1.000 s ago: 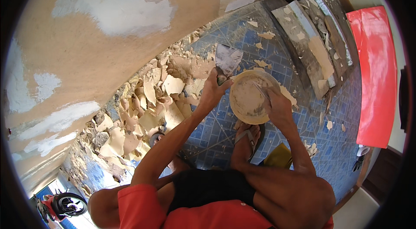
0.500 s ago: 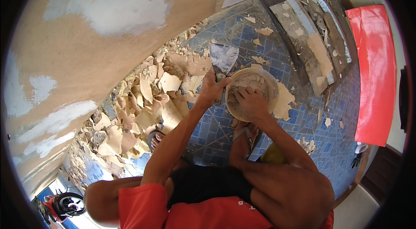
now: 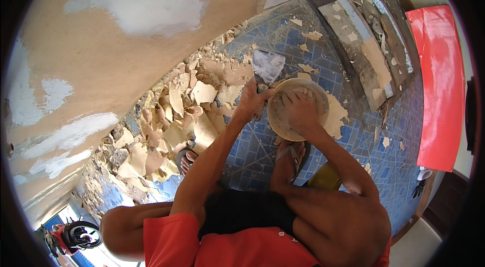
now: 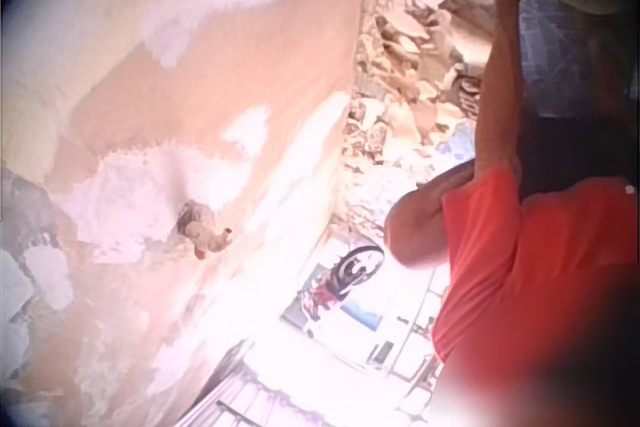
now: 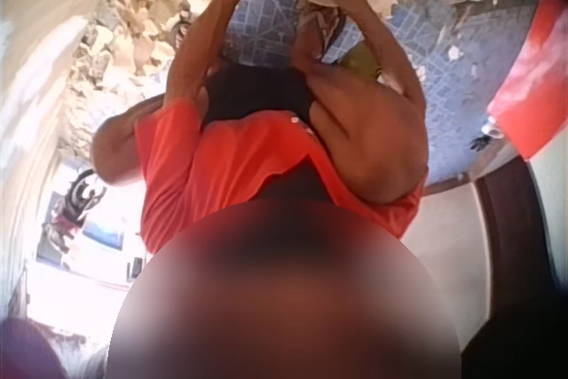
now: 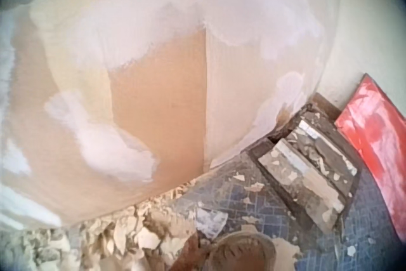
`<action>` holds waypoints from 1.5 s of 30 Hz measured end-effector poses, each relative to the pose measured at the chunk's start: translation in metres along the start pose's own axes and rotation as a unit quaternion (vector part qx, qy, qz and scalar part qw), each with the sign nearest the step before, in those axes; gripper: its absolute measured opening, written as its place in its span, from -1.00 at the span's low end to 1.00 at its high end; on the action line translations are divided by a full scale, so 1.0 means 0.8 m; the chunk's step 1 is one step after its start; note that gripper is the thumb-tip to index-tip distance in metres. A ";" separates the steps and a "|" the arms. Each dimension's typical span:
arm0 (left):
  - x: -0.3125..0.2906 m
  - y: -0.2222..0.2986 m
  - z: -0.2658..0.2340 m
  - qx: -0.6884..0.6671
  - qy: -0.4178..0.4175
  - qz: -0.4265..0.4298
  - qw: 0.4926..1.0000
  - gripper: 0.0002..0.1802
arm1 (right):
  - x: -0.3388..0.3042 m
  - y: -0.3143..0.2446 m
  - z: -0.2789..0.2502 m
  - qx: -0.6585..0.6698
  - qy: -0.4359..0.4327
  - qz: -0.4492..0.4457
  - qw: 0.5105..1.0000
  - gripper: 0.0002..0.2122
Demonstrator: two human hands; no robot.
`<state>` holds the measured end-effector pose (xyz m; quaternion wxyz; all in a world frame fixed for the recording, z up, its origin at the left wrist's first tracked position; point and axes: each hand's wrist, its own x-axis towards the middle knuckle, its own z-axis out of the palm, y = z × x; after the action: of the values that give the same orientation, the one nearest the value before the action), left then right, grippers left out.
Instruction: The person scrapes a damaged wall with a small scraper, removing loose paint and plaster. They occasionally transfer material to a larger scraper and continue scraping different sections of the wall.
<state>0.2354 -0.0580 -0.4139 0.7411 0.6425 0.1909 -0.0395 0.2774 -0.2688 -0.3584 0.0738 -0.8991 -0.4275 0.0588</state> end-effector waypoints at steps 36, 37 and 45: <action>-0.008 0.018 0.002 0.070 0.007 -0.011 0.997 -0.46 | -0.010 0.024 -0.041 0.123 -0.140 0.091 0.978 -0.67; -0.007 0.016 0.003 0.053 0.000 0.004 0.999 -0.47 | -0.004 0.020 -0.027 0.080 -0.073 0.046 0.993 -0.68; -0.009 0.021 0.005 0.113 0.018 0.048 0.992 -0.52 | -0.029 0.007 0.004 0.027 -0.119 -0.122 0.985 -0.75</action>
<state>0.2346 -0.0601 -0.3955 0.6612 0.7312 0.1673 -0.0131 0.2663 -0.2899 -0.3613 0.0531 -0.8244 -0.5381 0.1673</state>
